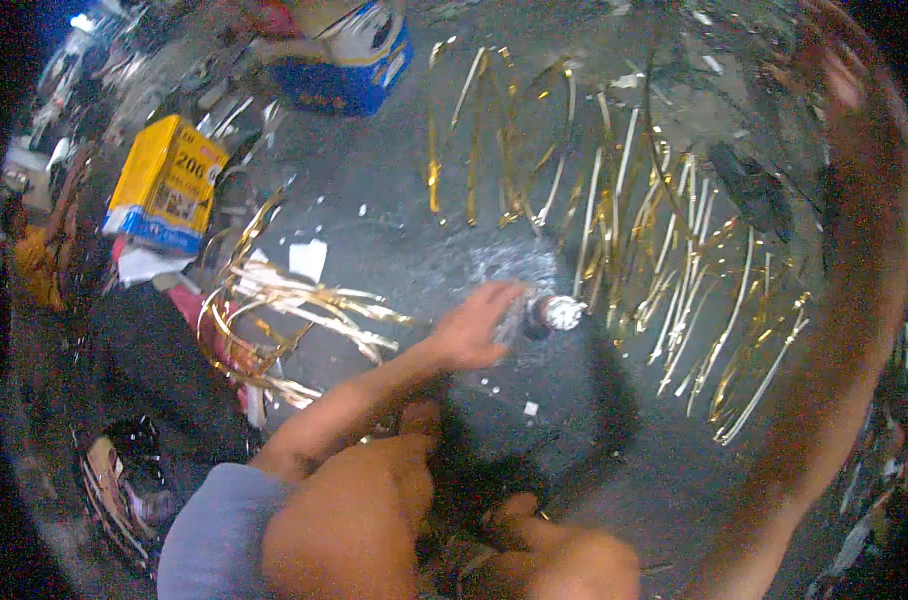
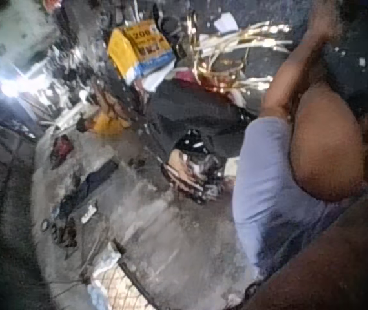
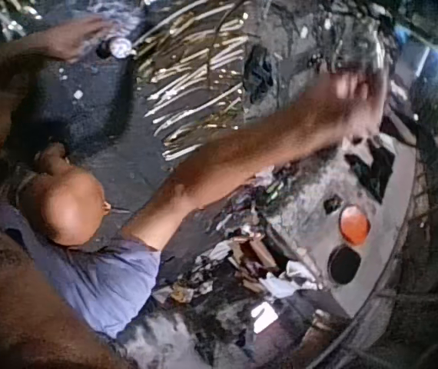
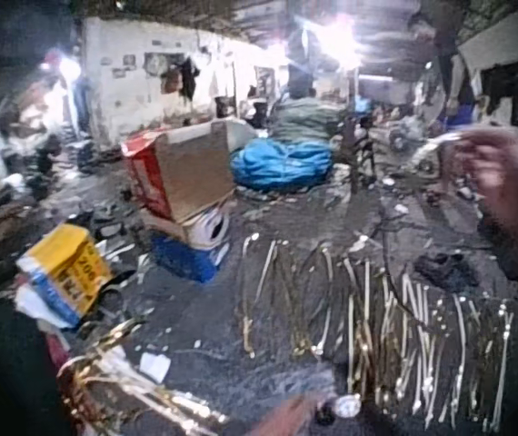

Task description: The person sits on the floor and repeatedly wraps thin gold and silver decorative strips around a small cylindrical object. The person picks up each strip, wraps it around the object, and places the finished piece aside. The process is repeated continuously.

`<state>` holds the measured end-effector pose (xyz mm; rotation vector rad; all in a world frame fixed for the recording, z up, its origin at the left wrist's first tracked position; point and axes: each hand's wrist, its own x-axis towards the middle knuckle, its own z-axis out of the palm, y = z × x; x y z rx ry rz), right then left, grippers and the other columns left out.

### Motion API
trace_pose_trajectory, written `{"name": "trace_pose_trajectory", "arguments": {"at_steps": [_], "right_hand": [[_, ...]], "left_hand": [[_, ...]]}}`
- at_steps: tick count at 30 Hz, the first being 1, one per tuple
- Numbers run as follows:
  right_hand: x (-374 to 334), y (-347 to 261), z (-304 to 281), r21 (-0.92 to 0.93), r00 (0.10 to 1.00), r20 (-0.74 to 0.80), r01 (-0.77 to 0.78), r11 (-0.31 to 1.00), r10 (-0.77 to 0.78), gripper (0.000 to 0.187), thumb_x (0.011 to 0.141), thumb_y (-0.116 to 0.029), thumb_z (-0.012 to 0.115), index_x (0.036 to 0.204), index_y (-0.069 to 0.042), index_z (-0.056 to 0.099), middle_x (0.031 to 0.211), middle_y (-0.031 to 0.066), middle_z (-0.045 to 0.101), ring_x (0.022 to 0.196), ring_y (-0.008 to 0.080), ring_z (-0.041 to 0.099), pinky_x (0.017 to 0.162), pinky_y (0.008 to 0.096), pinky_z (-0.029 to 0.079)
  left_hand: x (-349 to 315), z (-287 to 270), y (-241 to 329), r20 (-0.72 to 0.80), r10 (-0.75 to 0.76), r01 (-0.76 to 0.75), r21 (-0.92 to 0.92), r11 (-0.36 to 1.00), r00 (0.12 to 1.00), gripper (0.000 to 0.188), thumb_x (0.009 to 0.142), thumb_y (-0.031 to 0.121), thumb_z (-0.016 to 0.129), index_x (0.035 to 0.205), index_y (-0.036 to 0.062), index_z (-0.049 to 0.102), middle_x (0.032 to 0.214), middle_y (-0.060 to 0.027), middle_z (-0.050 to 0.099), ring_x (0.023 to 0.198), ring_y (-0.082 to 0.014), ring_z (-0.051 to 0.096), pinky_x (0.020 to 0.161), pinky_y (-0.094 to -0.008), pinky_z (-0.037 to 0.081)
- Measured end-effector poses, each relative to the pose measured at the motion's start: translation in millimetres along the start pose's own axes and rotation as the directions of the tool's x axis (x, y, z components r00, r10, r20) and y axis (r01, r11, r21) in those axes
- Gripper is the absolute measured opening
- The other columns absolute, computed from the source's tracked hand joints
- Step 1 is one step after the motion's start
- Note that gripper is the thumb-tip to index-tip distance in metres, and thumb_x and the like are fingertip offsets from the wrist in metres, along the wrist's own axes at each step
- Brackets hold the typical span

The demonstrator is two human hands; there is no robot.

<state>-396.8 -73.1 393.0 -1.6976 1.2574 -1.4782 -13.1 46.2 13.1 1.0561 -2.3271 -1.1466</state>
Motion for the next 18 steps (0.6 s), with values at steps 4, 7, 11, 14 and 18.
{"name": "trace_pose_trajectory", "arguments": {"at_steps": [4,7,11,14,18], "right_hand": [[60.1,27.3,126.7,0.326,0.924,-0.355,-0.017,0.945,0.139,0.005,0.09,-0.003,0.063,0.092,-0.003,0.067,0.082,0.0072,0.069,0.076,0.0188,0.068,0.071,0.0275,0.055],[103.6,58.0,101.9,0.299,0.924,-0.382,0.105,0.948,0.018,0.002,0.088,-0.006,0.064,0.088,-0.003,0.065,0.076,0.0071,0.067,0.066,0.0159,0.065,0.058,0.0288,0.052],[66.2,111.8,180.6,0.017,0.935,-0.351,-0.039,0.999,0.042,0.018,0.088,-0.011,0.07,0.102,0.001,0.069,0.096,0.0102,0.074,0.088,0.0175,0.07,0.083,0.0267,0.054],[1.9,181.6,220.9,-0.212,0.953,-0.29,-0.152,0.965,0.086,0.015,0.083,-0.012,0.075,0.089,-0.004,0.064,0.08,0.0069,0.071,0.069,0.015,0.068,0.065,0.0291,0.055],[-133.2,195.0,256.7,-0.159,0.849,0.167,-0.479,0.863,0.502,0.02,0.082,-0.018,0.071,0.093,-0.003,0.064,0.083,0.0115,0.071,0.077,0.0217,0.069,0.073,0.0373,0.055]], "left_hand": [[-116.5,-80.6,-45.5,-0.055,-0.191,0.196,0.436,0.878,0.98,0.044,0.068,0.004,0.071,0.112,0.0056,0.065,0.114,-0.0179,0.059,0.108,-0.0403,0.06,0.089,-0.0485,0.053],[-142.2,-96.6,-70.0,-0.134,-0.138,0.191,0.602,0.775,0.981,0.041,0.073,0.002,0.07,0.114,0.0049,0.066,0.118,-0.0127,0.06,0.11,-0.0335,0.06,0.088,-0.045,0.054],[-178.2,-120.2,-101.5,-0.1,-0.079,0.126,0.713,0.689,0.992,0.03,0.08,0.009,0.069,0.11,0.0088,0.07,0.112,-0.0082,0.065,0.106,-0.0294,0.062,0.084,-0.0425,0.055],[-159.5,-120.4,-108.1,0.027,-0.022,-0.003,0.704,0.71,0.999,0.025,0.083,0.014,0.069,0.108,0.0113,0.072,0.109,-0.0057,0.068,0.104,-0.028,0.063,0.081,-0.0412,0.056],[-157.0,-143.2,-105.3,0.067,-0.108,0.055,0.539,0.841,0.992,0.019,0.082,0.022,0.075,0.1,0.0144,0.075,0.094,-0.0064,0.071,0.092,-0.0272,0.068,0.075,-0.0432,0.056]]}}
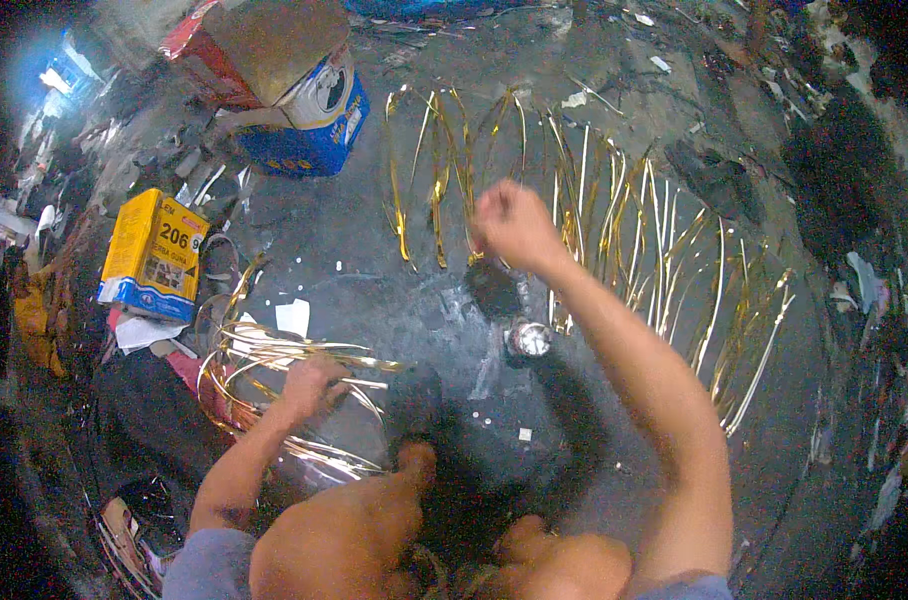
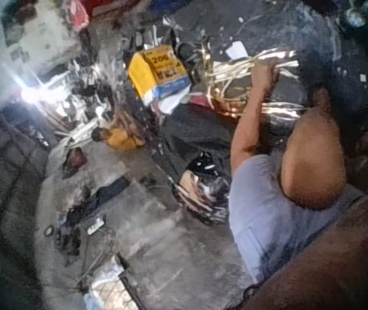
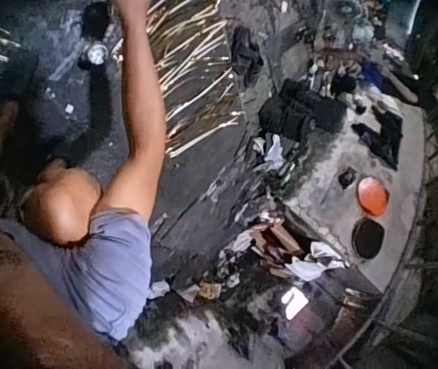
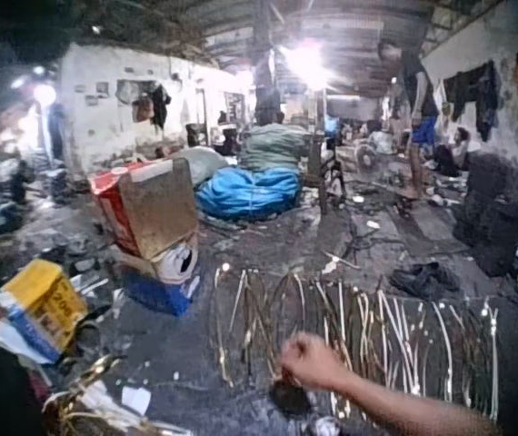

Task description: The person sits on the floor and repeatedly wraps thin gold and silver decorative strips around a small cylindrical object. The person picks up each strip, wraps it around the object, and places the finished piece aside. The process is repeated continuously.

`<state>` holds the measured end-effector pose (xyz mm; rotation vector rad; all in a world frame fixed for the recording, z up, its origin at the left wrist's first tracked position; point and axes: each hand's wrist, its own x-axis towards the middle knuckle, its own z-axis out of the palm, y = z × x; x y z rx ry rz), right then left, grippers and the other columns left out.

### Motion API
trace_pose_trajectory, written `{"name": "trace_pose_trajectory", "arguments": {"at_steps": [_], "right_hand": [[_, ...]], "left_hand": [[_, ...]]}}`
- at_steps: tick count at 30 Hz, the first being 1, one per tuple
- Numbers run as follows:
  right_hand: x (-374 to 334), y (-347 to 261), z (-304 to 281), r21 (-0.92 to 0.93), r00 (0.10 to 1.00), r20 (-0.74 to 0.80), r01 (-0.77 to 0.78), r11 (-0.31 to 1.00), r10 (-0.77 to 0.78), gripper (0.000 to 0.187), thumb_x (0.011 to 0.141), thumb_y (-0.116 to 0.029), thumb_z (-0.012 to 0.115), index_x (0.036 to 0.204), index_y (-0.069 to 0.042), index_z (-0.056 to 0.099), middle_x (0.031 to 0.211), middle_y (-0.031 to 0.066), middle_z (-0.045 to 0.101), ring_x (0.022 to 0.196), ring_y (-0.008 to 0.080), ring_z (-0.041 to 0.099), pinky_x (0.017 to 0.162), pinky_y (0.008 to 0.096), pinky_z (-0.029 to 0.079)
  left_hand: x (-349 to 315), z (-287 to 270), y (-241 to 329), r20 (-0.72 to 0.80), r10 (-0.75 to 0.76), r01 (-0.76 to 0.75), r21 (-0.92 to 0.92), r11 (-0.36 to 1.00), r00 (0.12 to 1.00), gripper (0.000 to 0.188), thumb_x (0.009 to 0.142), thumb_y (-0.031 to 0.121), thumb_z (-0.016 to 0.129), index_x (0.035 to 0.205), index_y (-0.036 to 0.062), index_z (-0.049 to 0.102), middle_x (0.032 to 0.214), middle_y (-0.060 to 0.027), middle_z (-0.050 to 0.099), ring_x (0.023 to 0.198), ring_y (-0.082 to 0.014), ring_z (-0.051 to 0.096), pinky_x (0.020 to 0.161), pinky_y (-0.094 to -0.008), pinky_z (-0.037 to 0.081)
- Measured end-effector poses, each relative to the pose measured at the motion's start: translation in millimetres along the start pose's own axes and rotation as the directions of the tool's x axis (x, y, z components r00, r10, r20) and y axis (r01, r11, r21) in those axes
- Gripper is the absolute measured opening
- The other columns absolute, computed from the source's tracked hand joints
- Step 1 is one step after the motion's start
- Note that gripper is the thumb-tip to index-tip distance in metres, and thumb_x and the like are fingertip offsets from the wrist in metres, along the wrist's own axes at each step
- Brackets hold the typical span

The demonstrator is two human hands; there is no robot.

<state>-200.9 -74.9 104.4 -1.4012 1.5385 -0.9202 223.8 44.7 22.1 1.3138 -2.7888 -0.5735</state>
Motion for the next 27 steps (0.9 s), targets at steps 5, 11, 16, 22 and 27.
{"name": "trace_pose_trajectory", "arguments": {"at_steps": [5,11,16,22,27], "right_hand": [[-124.2,51.0,-54.8,-0.479,0.989,-0.136,-0.117,0.87,0.058,0.02,0.088,-0.013,0.064,0.106,-0.004,0.064,0.098,0.0228,0.071,0.098,0.0413,0.07,0.081,0.049,0.054],[-183.1,106.6,-0.1,-0.217,0.995,-0.078,-0.073,0.973,0.057,0.088,0.064,-0.009,0.087,0.143,-0.008,0.048,0.128,0.0149,0.054,0.103,0.0292,0.064,0.091,0.0374,0.053],[-170.2,120.3,37.1,-0.345,0.928,-0.349,0.0,0.938,-0.129,0.074,0.068,-0.015,0.09,0.132,-0.005,0.054,0.113,0.0159,0.064,0.104,0.0292,0.067,0.094,0.0388,0.052],[-172.1,106.2,28.0,0.139,0.761,-0.617,-0.148,0.979,0.202,0.073,0.075,-0.024,0.091,0.128,0.005,0.052,0.103,0.0163,0.071,0.089,0.0213,0.071,0.074,0.0338,0.058],[-178.2,78.6,26.6,0.372,0.73,-0.644,0.038,0.927,0.229,0.077,0.079,-0.015,0.089,0.135,0.008,0.042,0.114,0.018,0.067,0.091,0.0203,0.07,0.074,0.0311,0.058]], "left_hand": [[48.9,13.0,19.0,-0.063,-0.168,0.124,-0.434,0.892,0.984,0.021,0.079,0.026,0.079,0.092,0.01,0.076,0.083,-0.0104,0.073,0.078,-0.0333,0.07,0.071,-0.0441,0.055],[64.5,-0.4,12.0,0.158,-0.129,0.179,-0.36,0.916,0.979,0.035,0.077,0.037,0.079,0.093,0.0063,0.075,0.082,-0.0112,0.072,0.073,-0.0281,0.069,0.07,-0.039,0.053],[51.7,3.7,-22.3,0.177,-0.124,0.201,-0.537,0.819,0.976,0.026,0.09,0.028,0.072,0.093,0.0027,0.075,0.079,-0.0111,0.072,0.072,-0.019,0.066,0.069,-0.0359,0.051],[126.3,48.4,60.2,-0.062,-0.206,0.102,-0.71,0.696,0.977,0.018,0.093,0.014,0.066,0.099,-0.0024,0.071,0.076,-0.0057,0.065,0.072,-0.0154,0.064,0.066,-0.0327,0.05],[167.5,49.0,148.7,0.367,-0.259,0.392,-0.919,0.051,0.894,0.018,0.087,0.002,0.067,0.103,-0.0026,0.073,0.078,-0.004,0.069,0.062,-0.0094,0.065,0.052,-0.0237,0.05]]}}
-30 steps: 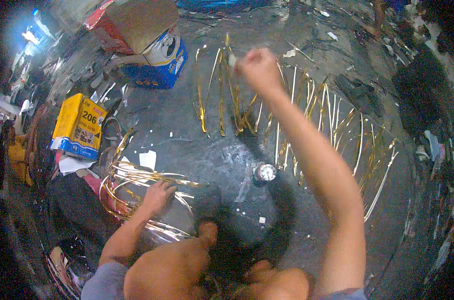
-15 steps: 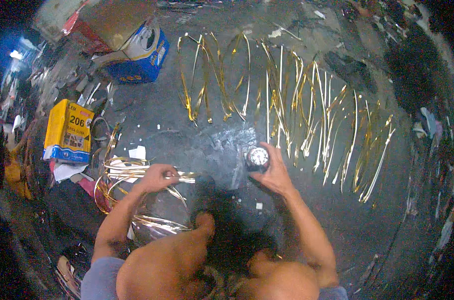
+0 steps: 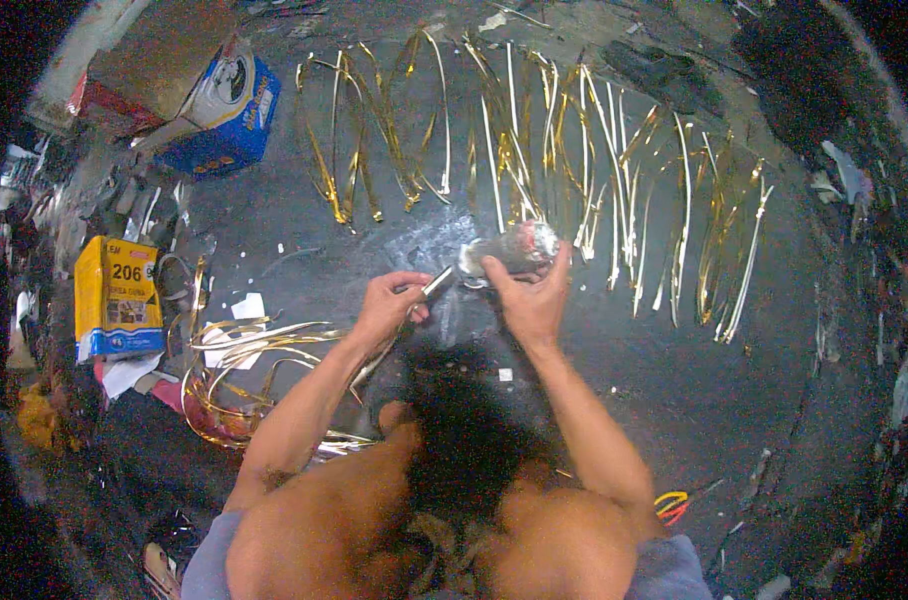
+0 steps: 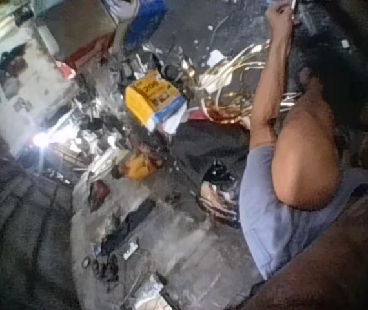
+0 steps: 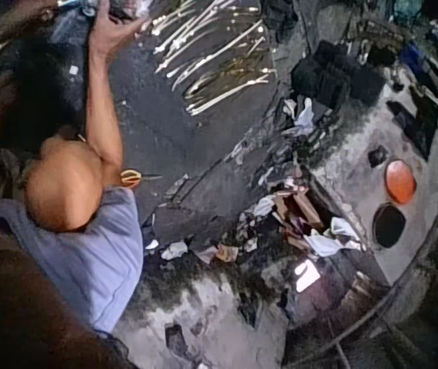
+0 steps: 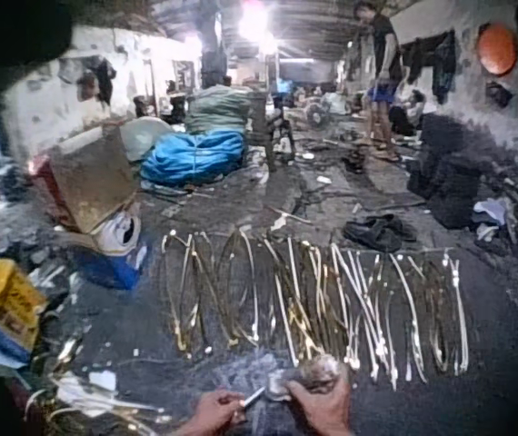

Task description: The person sits on the floor and repeatedly wraps thin gold and silver decorative strips around a small cylindrical object. The person picks up each strip, wraps it around the object, and places the finished piece aside. The process is repeated continuously.

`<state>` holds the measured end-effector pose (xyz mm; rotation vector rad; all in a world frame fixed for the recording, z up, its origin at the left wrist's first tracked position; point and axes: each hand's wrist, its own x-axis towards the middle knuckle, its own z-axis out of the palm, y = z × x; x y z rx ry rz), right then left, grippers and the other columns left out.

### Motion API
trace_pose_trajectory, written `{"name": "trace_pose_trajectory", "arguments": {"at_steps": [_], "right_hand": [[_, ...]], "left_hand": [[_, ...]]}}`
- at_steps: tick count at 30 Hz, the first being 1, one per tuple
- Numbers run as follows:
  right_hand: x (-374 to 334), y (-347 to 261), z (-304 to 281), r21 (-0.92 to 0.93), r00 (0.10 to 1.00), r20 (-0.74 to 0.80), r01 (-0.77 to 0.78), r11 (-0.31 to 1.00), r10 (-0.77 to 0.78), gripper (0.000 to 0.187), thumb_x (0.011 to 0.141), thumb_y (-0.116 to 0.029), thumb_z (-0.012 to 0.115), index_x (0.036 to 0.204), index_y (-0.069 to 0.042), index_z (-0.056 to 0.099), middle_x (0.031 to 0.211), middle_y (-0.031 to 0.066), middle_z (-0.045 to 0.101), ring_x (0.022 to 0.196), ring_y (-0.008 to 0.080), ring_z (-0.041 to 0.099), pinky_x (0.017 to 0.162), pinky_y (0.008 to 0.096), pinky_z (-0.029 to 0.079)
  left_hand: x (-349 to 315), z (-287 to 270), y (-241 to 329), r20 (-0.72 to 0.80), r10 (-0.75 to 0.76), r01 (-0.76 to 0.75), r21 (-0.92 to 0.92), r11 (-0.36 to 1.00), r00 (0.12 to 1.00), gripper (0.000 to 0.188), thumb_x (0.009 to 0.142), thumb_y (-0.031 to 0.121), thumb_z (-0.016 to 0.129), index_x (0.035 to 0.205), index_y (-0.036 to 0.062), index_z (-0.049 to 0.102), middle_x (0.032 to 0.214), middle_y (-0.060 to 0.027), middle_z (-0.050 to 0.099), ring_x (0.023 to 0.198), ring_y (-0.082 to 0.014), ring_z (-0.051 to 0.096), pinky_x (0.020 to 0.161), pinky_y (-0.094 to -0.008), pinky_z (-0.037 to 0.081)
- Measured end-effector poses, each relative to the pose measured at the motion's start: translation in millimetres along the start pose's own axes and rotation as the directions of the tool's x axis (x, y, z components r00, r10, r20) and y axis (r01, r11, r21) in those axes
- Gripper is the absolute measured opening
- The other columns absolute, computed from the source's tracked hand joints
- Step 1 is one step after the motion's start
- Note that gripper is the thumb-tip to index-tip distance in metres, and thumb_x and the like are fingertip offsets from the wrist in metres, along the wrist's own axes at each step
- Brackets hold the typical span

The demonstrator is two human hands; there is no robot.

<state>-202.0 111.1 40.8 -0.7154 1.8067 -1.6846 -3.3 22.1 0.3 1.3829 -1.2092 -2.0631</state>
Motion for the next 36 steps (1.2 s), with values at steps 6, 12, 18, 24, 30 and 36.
{"name": "trace_pose_trajectory", "arguments": {"at_steps": [6,12,18,24,30,36], "right_hand": [[-20.7,-2.0,17.9,-0.093,0.991,0.128,0.059,0.994,-0.047,0.062,0.081,-0.006,0.086,0.128,0.001,0.046,0.108,0.0125,0.069,0.092,0.0154,0.069,0.075,0.0305,0.059],[-2.8,10.3,-26.9,-0.491,0.996,0.009,-0.069,0.868,0.085,0.068,0.078,-0.023,0.089,0.128,0.0,0.049,0.107,0.0131,0.073,0.081,0.0185,0.071,0.071,0.034,0.058],[14.4,8.3,-44.1,-0.367,0.995,-0.097,-0.055,0.928,0.021,0.068,0.077,-0.02,0.09,0.129,0.0,0.051,0.109,0.0143,0.072,0.081,0.017,0.072,0.069,0.0302,0.057],[6.6,24.2,2.0,-0.432,0.98,0.163,0.178,0.884,-0.118,0.07,0.077,-0.023,0.089,0.131,-0.003,0.05,0.094,0.0096,0.073,0.076,0.0153,0.07,0.067,0.0321,0.057],[-8.2,49.8,2.2,-0.576,0.853,0.346,0.522,0.629,-0.391,0.071,0.081,-0.016,0.082,0.14,-0.005,0.044,0.106,0.0204,0.068,0.088,0.0349,0.07,0.077,0.0448,0.057],[2.2,30.0,-10.8,-0.457,0.935,0.354,0.2,0.867,-0.029,0.063,0.08,0.001,0.068,0.139,-0.005,0.046,0.113,0.0192,0.069,0.09,0.0329,0.07,0.081,0.0438,0.056]], "left_hand": [[-0.4,-8.6,-13.4,0.392,-0.108,0.295,-0.456,0.84,0.914,0.038,0.09,-0.002,0.056,0.127,-0.0038,0.065,0.084,-0.0022,0.065,0.062,-0.0064,0.057,0.054,-0.0194,0.048],[-10.9,-16.9,-0.8,0.447,-0.125,0.285,-0.312,0.906,0.886,0.043,0.087,-0.002,0.055,0.13,-0.0057,0.064,0.085,-0.0014,0.065,0.055,-0.0043,0.051,0.049,-0.018,0.043],[41.5,-0.9,1.4,0.145,0.11,-0.173,0.566,0.806,0.983,0.021,0.082,0.02,0.075,0.094,0.0032,0.082,0.074,-0.0084,0.074,0.065,-0.0151,0.065,0.064,-0.0321,0.052],[75.8,-0.8,-16.9,0.147,0.164,-0.22,0.676,0.703,0.976,0.023,0.081,0.024,0.077,0.09,0.0033,0.081,0.077,-0.0143,0.076,0.072,-0.0185,0.071,0.077,-0.0378,0.056],[62.8,24.0,-4.4,0.137,0.187,-0.214,0.842,0.495,0.973,0.031,0.077,0.019,0.075,0.103,0.0028,0.078,0.091,-0.0154,0.075,0.091,-0.029,0.073,0.088,-0.0405,0.056],[27.9,40.8,11.2,0.338,0.665,-0.732,0.467,0.496,0.666,0.066,0.069,0.01,0.083,0.13,0.0009,0.059,0.122,-0.0181,0.065,0.117,-0.0345,0.064,0.103,-0.0411,0.049]]}}
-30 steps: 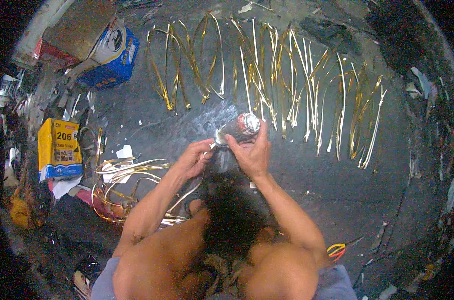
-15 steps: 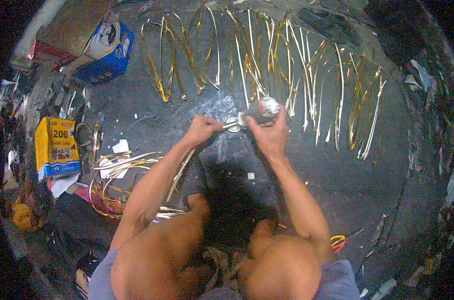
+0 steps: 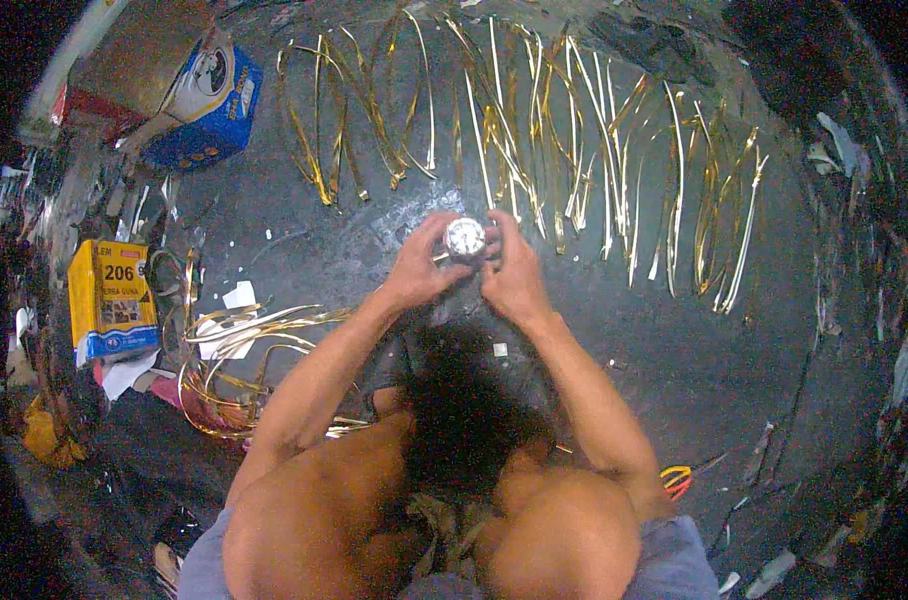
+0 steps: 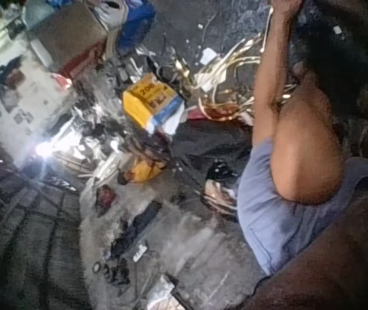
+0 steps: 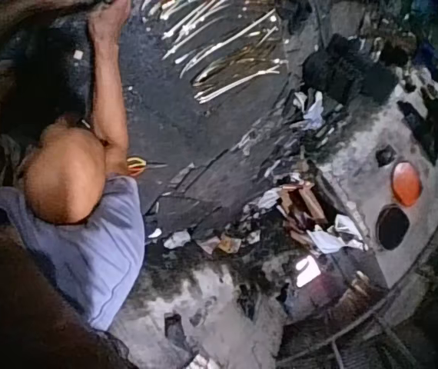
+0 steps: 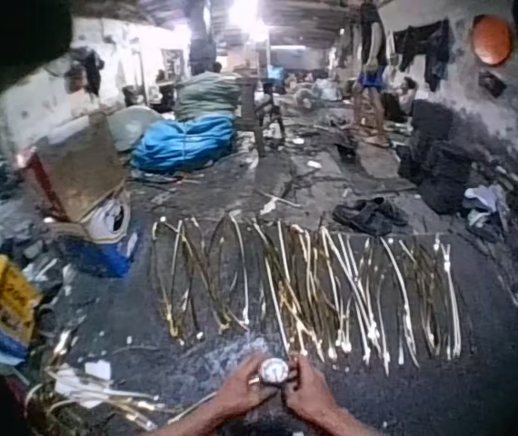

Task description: The person sits on the floor and repeatedly wraps thin gold and silver decorative strips around a small cylindrical object. The person picks up each strip, wraps it around the object, and places the finished piece aside. The process is repeated continuously.

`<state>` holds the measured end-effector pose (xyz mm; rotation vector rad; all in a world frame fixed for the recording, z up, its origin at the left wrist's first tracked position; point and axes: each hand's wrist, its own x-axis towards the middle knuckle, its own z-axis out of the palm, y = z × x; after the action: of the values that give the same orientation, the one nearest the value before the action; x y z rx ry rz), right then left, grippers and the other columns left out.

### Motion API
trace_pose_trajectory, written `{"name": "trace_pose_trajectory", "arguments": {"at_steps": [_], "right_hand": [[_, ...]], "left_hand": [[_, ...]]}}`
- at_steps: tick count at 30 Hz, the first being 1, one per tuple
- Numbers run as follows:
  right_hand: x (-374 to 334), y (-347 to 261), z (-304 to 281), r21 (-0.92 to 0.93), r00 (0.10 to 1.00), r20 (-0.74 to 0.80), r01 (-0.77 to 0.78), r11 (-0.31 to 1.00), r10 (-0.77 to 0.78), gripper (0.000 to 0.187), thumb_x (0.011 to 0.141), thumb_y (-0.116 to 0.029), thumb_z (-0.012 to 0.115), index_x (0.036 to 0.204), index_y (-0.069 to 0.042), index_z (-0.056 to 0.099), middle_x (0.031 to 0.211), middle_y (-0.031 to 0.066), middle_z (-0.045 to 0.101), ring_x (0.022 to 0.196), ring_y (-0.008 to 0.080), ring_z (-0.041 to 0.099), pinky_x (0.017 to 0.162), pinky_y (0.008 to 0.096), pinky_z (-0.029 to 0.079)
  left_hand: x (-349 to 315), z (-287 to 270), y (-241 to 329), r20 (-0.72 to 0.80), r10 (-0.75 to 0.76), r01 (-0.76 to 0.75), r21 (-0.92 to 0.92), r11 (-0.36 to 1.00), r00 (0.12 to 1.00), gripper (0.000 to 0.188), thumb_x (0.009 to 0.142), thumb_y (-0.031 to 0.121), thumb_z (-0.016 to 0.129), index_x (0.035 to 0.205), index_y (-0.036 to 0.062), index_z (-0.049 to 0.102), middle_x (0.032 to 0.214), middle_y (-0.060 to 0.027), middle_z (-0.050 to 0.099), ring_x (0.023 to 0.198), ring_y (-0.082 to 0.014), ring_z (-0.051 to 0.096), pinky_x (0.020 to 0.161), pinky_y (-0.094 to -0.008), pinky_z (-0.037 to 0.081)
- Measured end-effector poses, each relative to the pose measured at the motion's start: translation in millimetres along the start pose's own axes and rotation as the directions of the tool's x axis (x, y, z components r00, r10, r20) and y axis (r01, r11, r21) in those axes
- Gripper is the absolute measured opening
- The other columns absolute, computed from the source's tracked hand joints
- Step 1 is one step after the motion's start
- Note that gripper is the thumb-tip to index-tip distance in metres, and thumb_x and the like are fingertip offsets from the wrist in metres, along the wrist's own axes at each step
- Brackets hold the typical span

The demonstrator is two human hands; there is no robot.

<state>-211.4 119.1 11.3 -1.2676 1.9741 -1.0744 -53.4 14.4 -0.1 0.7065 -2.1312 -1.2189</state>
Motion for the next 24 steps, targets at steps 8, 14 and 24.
{"name": "trace_pose_trajectory", "arguments": {"at_steps": [8,14,24], "right_hand": [[43.2,87.4,32.8,0.254,0.917,-0.002,-0.385,0.887,0.399,0.028,0.08,-0.007,0.078,0.105,-0.004,0.064,0.086,0.009,0.073,0.081,0.0208,0.069,0.077,0.0363,0.054],[47.0,76.4,22.8,0.515,0.795,0.132,-0.565,0.644,0.592,0.03,0.084,0.005,0.07,0.107,-0.002,0.053,0.078,0.0068,0.062,0.064,0.0161,0.061,0.052,0.0299,0.047],[10.3,-114.5,-234.1,0.943,0.997,-0.026,0.0,0.333,0.075,0.04,0.092,0.004,0.061,0.13,0.005,0.052,0.113,0.0155,0.06,0.076,0.011,0.049,0.066,0.0207,0.044]], "left_hand": [[2.5,7.7,-2.6,0.04,-0.056,0.054,0.052,0.997,0.998,0.048,0.075,0.003,0.08,0.12,0.0021,0.062,0.112,-0.0174,0.066,0.109,-0.0394,0.065,0.092,-0.0422,0.053],[2.7,12.2,-10.8,0.033,-0.019,0.018,0.032,0.999,0.999,0.043,0.077,0.003,0.075,0.118,0.0024,0.062,0.108,-0.0179,0.066,0.107,-0.04,0.065,0.091,-0.0434,0.053],[2.7,2.0,-4.9,0.058,-0.035,0.031,0.074,0.997,0.998,0.046,0.074,0.002,0.069,0.12,0.0026,0.062,0.113,-0.0185,0.066,0.108,-0.0401,0.064,0.094,-0.0438,0.052]]}}
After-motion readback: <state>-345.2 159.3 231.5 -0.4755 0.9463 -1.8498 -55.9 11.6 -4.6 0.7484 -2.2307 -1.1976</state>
